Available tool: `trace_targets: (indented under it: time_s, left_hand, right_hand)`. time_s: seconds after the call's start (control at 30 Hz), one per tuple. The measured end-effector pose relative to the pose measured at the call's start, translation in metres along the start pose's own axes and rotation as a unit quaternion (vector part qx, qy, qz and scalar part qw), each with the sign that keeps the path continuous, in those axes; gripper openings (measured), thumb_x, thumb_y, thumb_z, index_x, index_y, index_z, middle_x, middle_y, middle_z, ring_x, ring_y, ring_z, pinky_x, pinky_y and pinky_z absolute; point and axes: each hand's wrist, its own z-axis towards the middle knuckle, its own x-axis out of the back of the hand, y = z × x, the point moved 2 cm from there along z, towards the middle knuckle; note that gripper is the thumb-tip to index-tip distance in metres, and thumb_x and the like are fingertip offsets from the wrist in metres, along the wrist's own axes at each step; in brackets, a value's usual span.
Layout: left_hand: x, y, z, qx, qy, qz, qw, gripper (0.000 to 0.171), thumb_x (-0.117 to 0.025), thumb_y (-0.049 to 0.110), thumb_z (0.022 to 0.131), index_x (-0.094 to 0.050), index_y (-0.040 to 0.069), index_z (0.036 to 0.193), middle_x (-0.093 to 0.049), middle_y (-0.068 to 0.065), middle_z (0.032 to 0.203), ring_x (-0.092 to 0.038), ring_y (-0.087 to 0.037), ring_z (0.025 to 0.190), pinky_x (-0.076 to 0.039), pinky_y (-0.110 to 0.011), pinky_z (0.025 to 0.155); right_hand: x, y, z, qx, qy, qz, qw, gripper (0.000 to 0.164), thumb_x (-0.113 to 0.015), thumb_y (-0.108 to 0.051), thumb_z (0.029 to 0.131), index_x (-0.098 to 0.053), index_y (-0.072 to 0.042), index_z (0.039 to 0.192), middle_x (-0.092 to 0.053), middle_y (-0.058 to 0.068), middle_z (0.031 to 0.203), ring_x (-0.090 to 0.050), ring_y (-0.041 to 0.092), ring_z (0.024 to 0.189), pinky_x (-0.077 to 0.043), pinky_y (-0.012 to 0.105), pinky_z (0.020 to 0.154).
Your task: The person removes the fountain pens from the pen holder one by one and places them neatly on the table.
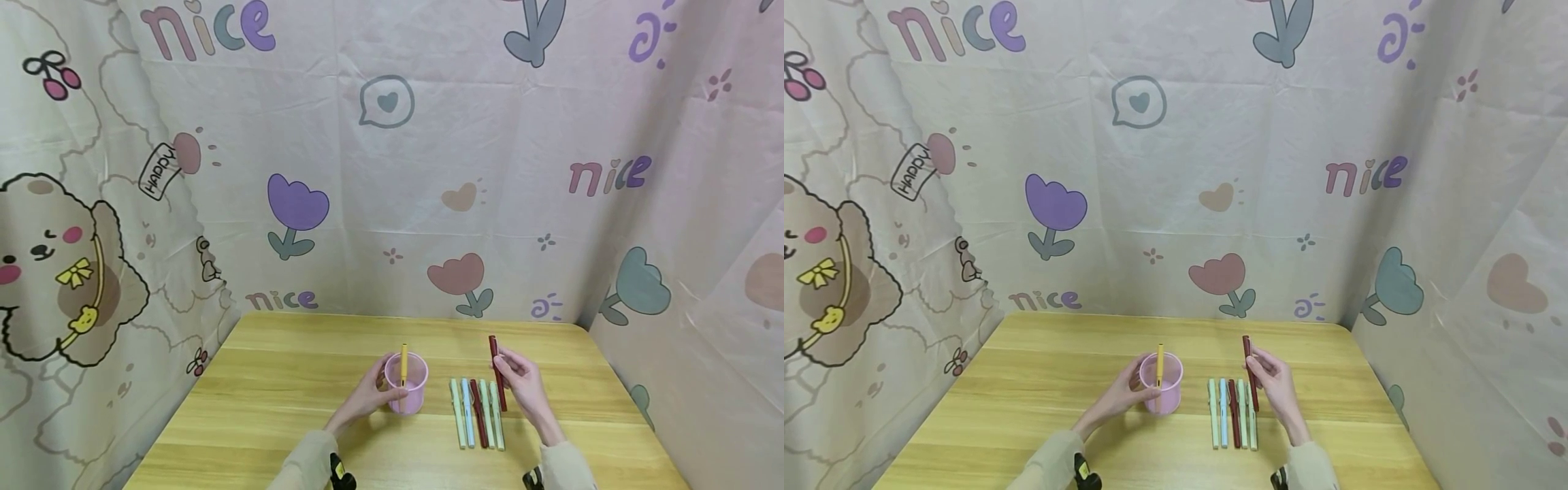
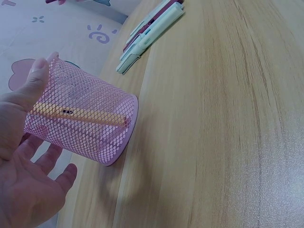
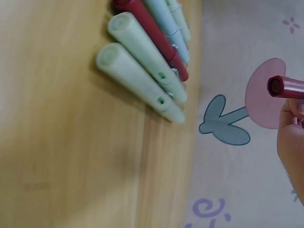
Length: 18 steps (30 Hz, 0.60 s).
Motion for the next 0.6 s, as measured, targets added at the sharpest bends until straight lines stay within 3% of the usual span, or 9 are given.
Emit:
trace_targets:
  time_s: [0.17,0.3,0.43,0.6]
  left_hand:
    - [0.000,0.000,0.000,0.000,0.001,0.007,1.0000,0.078,-0.067,0.013,0.078,-0.020,-0.002,0.138,-0.028,-0.027,0.140,-0.027,-0.047,0.127,-0.019,-0.062,0.105]
    - [0.000,-0.014,0.003,0.001,0.010,0.010,0.9999,0.080,-0.069,0.016,0.077,-0.020,0.003,0.140,-0.029,-0.024,0.142,-0.029,-0.045,0.128,-0.022,-0.061,0.105]
    - [0.000,-0.009,0.001,0.009,0.010,0.008,0.9999,0.080,-0.069,0.017,0.077,-0.020,0.002,0.139,-0.028,-0.024,0.142,-0.029,-0.044,0.128,-0.021,-0.060,0.106]
    - [0.000,0.003,-0.002,0.015,-0.006,0.014,0.9998,0.080,-0.067,0.017,0.079,-0.018,0.001,0.140,-0.026,-0.025,0.142,-0.028,-0.045,0.128,-0.021,-0.060,0.106]
  right_hand:
    - [0.009,0.009,-0.002,-0.041,0.012,-0.036,0.998,0.045,-0.053,-0.017,0.089,-0.042,0.002,0.128,-0.065,-0.014,0.083,-0.057,0.000,0.069,-0.047,0.016,0.053]
    - [0.012,0.009,-0.005,-0.069,0.007,-0.050,0.996,0.047,-0.054,-0.023,0.089,-0.044,0.002,0.127,-0.065,-0.017,0.088,-0.059,-0.001,0.077,-0.051,0.018,0.060]
    - [0.017,0.014,-0.008,-0.086,0.013,-0.067,0.994,0.048,-0.053,-0.029,0.088,-0.045,-0.002,0.128,-0.063,-0.019,0.091,-0.058,-0.001,0.082,-0.052,0.019,0.064]
    - [0.022,0.018,-0.011,-0.097,0.016,-0.075,0.992,0.047,-0.050,-0.036,0.089,-0.045,-0.008,0.127,-0.058,-0.013,0.078,-0.046,0.000,0.056,-0.041,0.020,0.045]
